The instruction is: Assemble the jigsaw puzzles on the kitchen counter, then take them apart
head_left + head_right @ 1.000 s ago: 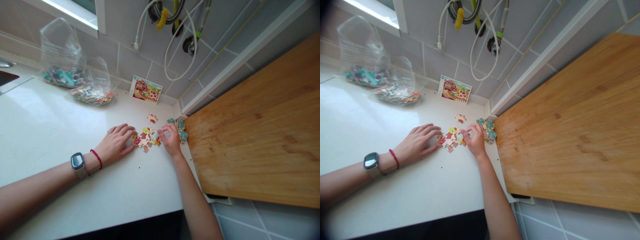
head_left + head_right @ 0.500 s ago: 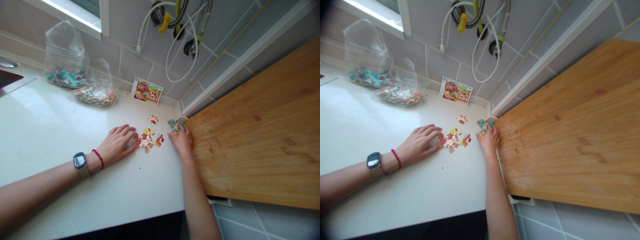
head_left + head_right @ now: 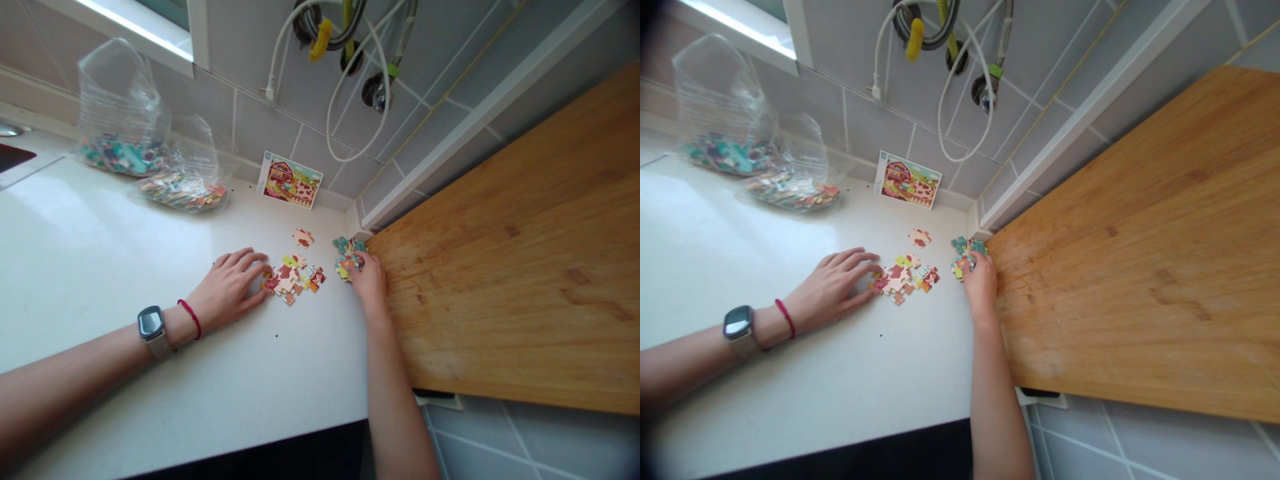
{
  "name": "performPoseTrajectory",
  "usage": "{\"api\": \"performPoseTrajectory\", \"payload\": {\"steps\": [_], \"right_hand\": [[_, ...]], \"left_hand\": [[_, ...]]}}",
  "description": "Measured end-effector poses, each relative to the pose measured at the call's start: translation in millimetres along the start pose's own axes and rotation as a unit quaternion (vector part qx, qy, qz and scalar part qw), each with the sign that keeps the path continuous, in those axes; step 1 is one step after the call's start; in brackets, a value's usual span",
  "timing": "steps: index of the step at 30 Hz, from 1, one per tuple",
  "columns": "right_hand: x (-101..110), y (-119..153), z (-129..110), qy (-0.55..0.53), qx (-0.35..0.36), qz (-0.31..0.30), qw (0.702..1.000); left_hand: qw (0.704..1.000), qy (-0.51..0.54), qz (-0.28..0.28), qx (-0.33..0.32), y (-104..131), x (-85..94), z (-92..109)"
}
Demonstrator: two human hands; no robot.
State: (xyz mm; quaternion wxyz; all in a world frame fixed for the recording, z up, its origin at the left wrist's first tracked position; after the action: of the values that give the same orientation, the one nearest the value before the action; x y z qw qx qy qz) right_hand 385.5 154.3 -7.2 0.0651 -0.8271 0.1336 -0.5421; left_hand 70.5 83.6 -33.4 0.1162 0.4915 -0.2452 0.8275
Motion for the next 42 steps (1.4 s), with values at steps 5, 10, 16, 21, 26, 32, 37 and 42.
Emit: {"api": "performPoseTrajectory", "payload": {"steps": [5,10,16,21,26,32,37,42], "right_hand": [[10.4,-2.9,0.9,-0.058,0.002,0.032,0.998],[20.0,-4.3,7.4,-0.122,-0.010,0.055,0.991],[20.4,-6.2,9.8,-0.217,-0.031,0.067,0.973],[-21.0,-1.0,-8.2,-0.347,-0.051,-0.051,0.935],[-9.9,0.0,-16.0,-0.179,0.018,-0.008,0.984],[-5.3,3.3,-4.0,0.037,0.038,-0.031,0.998],[-9.4,0.5,-1.1,0.028,0.029,-0.019,0.999],[-12.2,0.5,-21.5,-0.174,0.053,-0.042,0.982]], "left_hand": [[1.000,0.006,0.000,0.001,0.0,0.1,-0.7],[1.000,0.007,0.000,0.003,0.1,0.4,-0.4],[1.000,0.008,0.000,0.004,0.1,0.0,-0.9],[1.000,0.004,-0.002,0.002,-0.7,0.8,0.3],[1.000,-0.002,-0.005,-0.001,-0.5,-0.7,-0.5],[1.000,-0.005,-0.011,-0.001,-0.2,-0.5,-0.4],[1.000,-0.009,-0.011,-0.002,0.0,-1.2,-0.4],[1.000,-0.002,-0.009,0.000,0.3,-1.4,-0.9]]}}
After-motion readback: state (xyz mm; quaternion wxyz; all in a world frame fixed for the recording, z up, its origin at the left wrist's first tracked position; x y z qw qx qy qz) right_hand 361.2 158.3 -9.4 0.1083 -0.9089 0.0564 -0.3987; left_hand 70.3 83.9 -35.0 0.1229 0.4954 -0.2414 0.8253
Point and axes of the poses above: each hand's wrist, its own y-axis away from the middle knuckle, its own x-axis out of the back of the hand, z = x × y, the point moved 8 cm from there along -y, towards the middle knuckle, and after that the axes turned 1 degree about -x, right-handed, at the moved point
